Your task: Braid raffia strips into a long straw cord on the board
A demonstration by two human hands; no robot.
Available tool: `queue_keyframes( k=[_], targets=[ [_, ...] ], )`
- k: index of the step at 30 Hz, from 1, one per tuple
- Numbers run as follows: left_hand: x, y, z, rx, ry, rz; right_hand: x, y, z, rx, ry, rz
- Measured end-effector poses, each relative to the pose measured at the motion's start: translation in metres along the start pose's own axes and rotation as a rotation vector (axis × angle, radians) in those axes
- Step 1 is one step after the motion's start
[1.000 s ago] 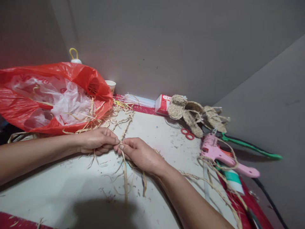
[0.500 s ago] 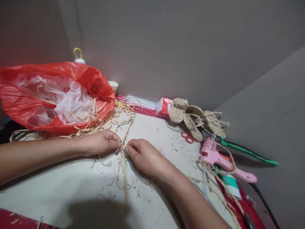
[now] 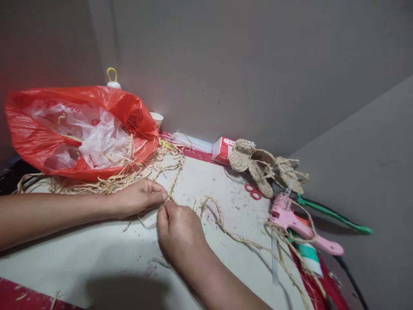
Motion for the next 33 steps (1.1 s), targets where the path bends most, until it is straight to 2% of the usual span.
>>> queue_keyframes(
  k=[5,8,12,15,17,19,21,22,23,25,28,31,33],
  targets=[
    [0.000,0.002,0.001,0.012,-0.014,-0.009,0.003,-0.002,-0.004,0.322,-0.082,-0.011],
    [0.001,0.001,0.004,0.001,-0.067,-0.005,0.013,0.005,-0.010,0.398,-0.167,-0.093],
    [0.000,0.000,0.004,-0.020,-0.095,-0.009,0.040,0.019,-0.016,0.261,-0.299,-0.341],
    [-0.001,-0.001,0.002,-0.009,-0.098,-0.027,0.055,0.007,-0.021,0.106,-0.316,-0.452],
    [-0.001,-0.002,0.001,0.008,-0.091,-0.034,0.051,-0.018,-0.023,0.066,-0.296,-0.426],
    [0.000,-0.002,0.000,0.023,-0.074,-0.036,0.033,-0.045,-0.022,-0.105,-0.163,-0.302],
    [0.001,-0.003,0.001,0.025,-0.059,-0.035,0.009,-0.064,-0.014,-0.237,-0.038,0.069],
    [0.001,-0.003,0.001,0.026,-0.052,-0.034,-0.002,-0.066,-0.009,-0.303,0.009,0.145],
    [0.001,-0.003,0.002,0.032,-0.045,-0.030,-0.012,-0.063,-0.003,-0.392,0.068,0.096],
    [0.001,-0.002,0.002,0.065,-0.017,-0.038,-0.024,-0.048,0.008,-0.605,0.192,-0.095],
    [-0.001,-0.002,0.000,0.126,0.041,-0.097,-0.025,-0.026,0.014,-0.853,0.263,-0.322],
    [-0.003,-0.002,-0.002,0.159,0.097,-0.121,-0.021,-0.022,0.012,-0.987,0.277,-0.432],
    [-0.002,-0.003,-0.001,0.153,0.094,-0.108,-0.022,-0.029,0.014,-0.971,0.308,-0.447]
  ],
)
Point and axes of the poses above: each hand's wrist, its own x-axis away from the middle knuckle, its own y-axis out of the palm, z = x × y, the point moved 1 cm from there along -x, towards the middle knuckle, and after that the axes turned 11 degrees about -x, right-handed, at the moved point
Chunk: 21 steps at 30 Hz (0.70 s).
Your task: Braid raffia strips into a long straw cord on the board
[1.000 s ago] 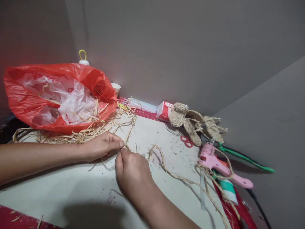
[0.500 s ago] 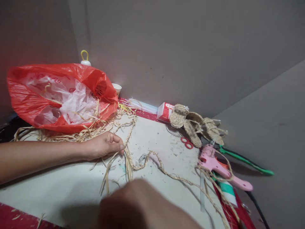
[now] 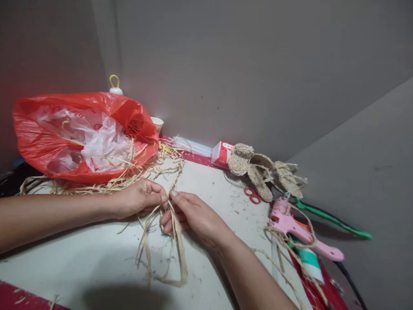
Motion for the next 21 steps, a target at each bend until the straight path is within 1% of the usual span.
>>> queue_keyframes(
  k=[1,2,3,4,6,7,8,9,10,11,12,13,14,16,17,19,21],
  targets=[
    [0.000,0.000,0.001,-0.018,-0.022,0.015,0.001,-0.006,-0.003,0.043,-0.002,0.036],
    [0.001,0.000,0.002,-0.042,-0.049,0.034,0.001,-0.015,-0.007,0.126,-0.035,0.098],
    [0.002,0.000,0.003,-0.067,-0.075,0.051,0.000,-0.026,-0.012,0.250,-0.098,0.190],
    [0.002,-0.001,0.004,-0.090,-0.097,0.065,0.000,-0.037,-0.017,0.410,-0.186,0.307],
    [0.003,-0.001,0.004,-0.126,-0.118,0.077,0.002,-0.059,-0.028,0.771,-0.387,0.622],
    [0.003,-0.001,0.004,-0.138,-0.121,0.073,0.004,-0.067,-0.033,0.872,-0.442,0.767],
    [0.003,-0.001,0.004,-0.148,-0.124,0.074,0.006,-0.071,-0.037,0.897,-0.497,0.852],
    [0.003,-0.001,0.003,-0.157,-0.127,0.074,0.009,-0.071,-0.041,0.836,-0.543,0.885],
    [0.003,-0.001,0.003,-0.161,-0.129,0.073,0.011,-0.067,-0.042,0.711,-0.571,0.857],
    [0.003,-0.001,0.002,-0.162,-0.130,0.072,0.014,-0.059,-0.042,0.540,-0.580,0.777],
    [0.003,-0.001,0.002,-0.160,-0.130,0.072,0.015,-0.049,-0.040,0.378,-0.540,0.675],
    [0.003,-0.001,0.003,-0.154,-0.126,0.073,0.015,-0.037,-0.036,0.298,-0.452,0.561],
    [0.003,-0.001,0.003,-0.142,-0.117,0.076,0.014,-0.024,-0.031,0.291,-0.377,0.468],
    [0.003,0.000,0.003,-0.108,-0.096,0.075,0.010,-0.004,-0.018,0.340,-0.318,0.359],
    [0.002,0.000,0.003,-0.084,-0.083,0.061,0.007,0.002,-0.012,0.328,-0.268,0.300],
    [0.001,0.001,0.002,-0.029,-0.041,0.010,0.001,0.008,-0.001,0.201,-0.166,0.199],
    [0.000,0.002,0.001,0.001,0.005,-0.033,-0.003,0.007,0.003,0.059,-0.093,0.126]
  ],
)
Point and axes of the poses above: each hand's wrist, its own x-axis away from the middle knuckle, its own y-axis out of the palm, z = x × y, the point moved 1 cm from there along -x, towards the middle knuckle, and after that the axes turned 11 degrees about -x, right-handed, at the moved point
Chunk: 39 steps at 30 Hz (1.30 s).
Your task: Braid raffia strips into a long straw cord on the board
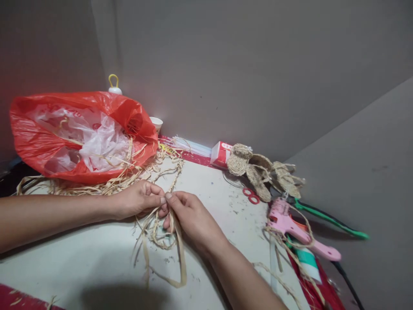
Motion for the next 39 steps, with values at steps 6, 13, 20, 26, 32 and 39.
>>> queue_keyframes(
  k=[6,13,20,26,32,39],
  targets=[
    [0.000,-0.001,0.002,-0.094,-0.081,0.115,0.000,-0.015,-0.012,0.132,-0.187,0.199],
    [0.000,0.000,0.001,0.022,-0.005,0.060,0.002,0.002,-0.003,-0.088,-0.037,0.102],
    [-0.005,-0.001,-0.009,-0.021,-0.015,0.074,-0.006,-0.002,0.001,-0.036,0.042,0.032],
    [-0.002,-0.002,-0.002,-0.078,-0.090,0.003,-0.010,-0.014,0.004,-0.088,0.127,-0.114],
    [0.001,-0.010,0.003,0.001,-0.207,-0.075,-0.014,-0.020,0.006,-0.229,0.118,-0.148],
    [0.005,-0.023,0.018,-0.168,-0.301,0.020,-0.015,-0.023,0.005,-0.282,0.100,-0.187]
  ],
)
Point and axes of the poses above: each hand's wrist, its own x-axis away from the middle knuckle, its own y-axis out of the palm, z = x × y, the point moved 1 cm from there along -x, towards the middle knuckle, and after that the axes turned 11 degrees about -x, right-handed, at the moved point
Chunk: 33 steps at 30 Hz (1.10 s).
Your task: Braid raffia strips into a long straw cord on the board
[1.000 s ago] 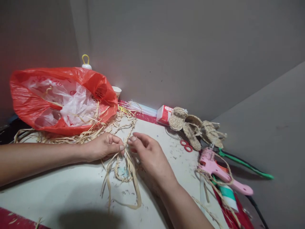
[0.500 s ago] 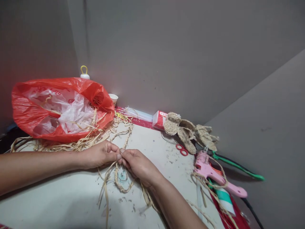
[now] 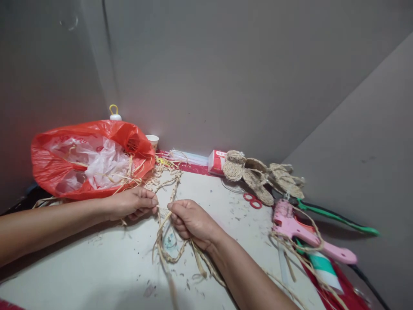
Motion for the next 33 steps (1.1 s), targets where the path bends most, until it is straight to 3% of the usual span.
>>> queue_keyframes(
  k=[4,8,12,16,23,27,31,33],
  targets=[
    [0.019,-0.018,0.016,-0.260,-0.080,0.033,0.000,0.000,-0.001,-0.036,0.010,-0.002],
    [0.045,-0.042,0.043,-0.599,-0.006,0.145,0.000,0.001,-0.001,-0.059,0.024,-0.001],
    [0.062,-0.068,0.065,-0.792,0.090,0.426,0.001,0.000,-0.001,-0.048,0.042,-0.006],
    [0.062,-0.085,0.068,-1.009,0.215,0.680,0.001,-0.001,0.000,-0.056,0.043,-0.011],
    [0.045,-0.075,0.048,-1.368,0.225,0.539,-0.001,-0.002,-0.001,-0.061,0.055,-0.025],
    [0.040,-0.070,0.047,-1.481,0.142,0.418,-0.002,-0.003,0.000,-0.061,0.060,-0.033],
    [0.040,-0.065,0.049,-1.463,0.156,0.593,-0.004,-0.004,0.001,-0.048,0.064,-0.062],
    [0.039,-0.058,0.044,-1.481,0.157,0.625,-0.004,-0.005,0.001,-0.045,0.060,-0.067]
  ],
)
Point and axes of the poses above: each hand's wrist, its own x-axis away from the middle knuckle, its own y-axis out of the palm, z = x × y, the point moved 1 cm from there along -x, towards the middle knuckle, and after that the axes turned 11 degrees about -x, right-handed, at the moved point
